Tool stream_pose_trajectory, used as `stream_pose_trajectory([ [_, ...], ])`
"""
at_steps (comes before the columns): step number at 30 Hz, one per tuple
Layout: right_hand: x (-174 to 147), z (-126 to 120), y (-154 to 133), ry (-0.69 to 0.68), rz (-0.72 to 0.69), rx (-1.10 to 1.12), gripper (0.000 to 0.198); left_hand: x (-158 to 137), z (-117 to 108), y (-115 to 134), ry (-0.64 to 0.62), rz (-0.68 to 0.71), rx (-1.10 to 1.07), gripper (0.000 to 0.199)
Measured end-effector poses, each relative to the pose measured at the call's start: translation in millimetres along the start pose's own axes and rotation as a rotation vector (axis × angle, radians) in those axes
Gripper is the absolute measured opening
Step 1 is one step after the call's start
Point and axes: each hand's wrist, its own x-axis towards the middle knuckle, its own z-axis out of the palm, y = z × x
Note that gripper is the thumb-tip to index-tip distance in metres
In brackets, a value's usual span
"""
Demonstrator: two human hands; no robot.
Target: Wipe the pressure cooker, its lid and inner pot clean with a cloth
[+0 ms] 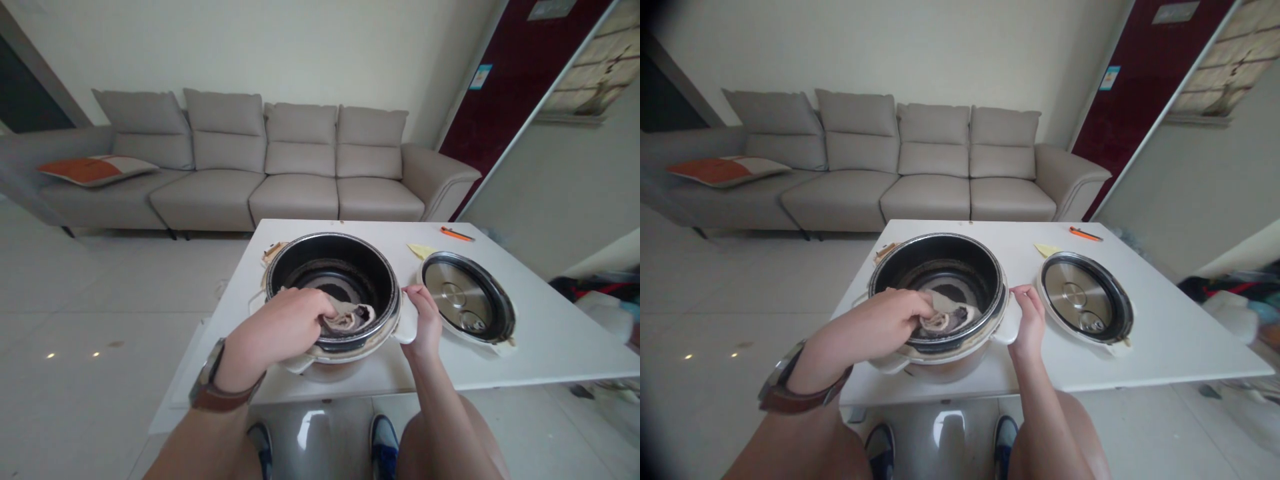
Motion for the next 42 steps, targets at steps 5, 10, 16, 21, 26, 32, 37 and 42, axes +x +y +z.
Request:
stream_pose_trajectory([
  [5, 0, 1, -1, 0.003, 0.012, 0.034, 0.02, -4, -11, -5, 0.176, -0.037, 0.009, 0.034],
  [10, 0, 1, -1, 0.036, 0.035, 0.08, 0.02, 3, -6, 19, 0.299, -0.033, 0.049, 0.032],
  [16, 1, 0, 2, 0.02, -0.009, 0.031, 0.019, 12, 8, 22, 0.132, 0.086, -0.027, 0.034],
  [21, 1, -1, 3, 0.009, -0.004, 0.023, 0.021, 6, 3, 0, 0.022, 0.063, -0.081, 0.035],
  [26, 1, -1, 3, 0.012, 0.002, 0.049, 0.019, -3, -9, -8, 0.252, -0.027, -0.043, 0.029],
  [32, 0, 0, 3, 0.022, 0.006, 0.055, 0.019, 4, -3, 10, 0.373, -0.092, 0.014, 0.03],
  [37, 1, 0, 4, 0.01, -0.002, 0.043, 0.021, 12, 8, 26, 0.171, 0.033, -0.039, 0.035],
  [42, 0, 0, 4, 0.023, 0.015, 0.066, 0.021, 11, 5, 17, 0.015, 0.119, -0.154, 0.038],
])
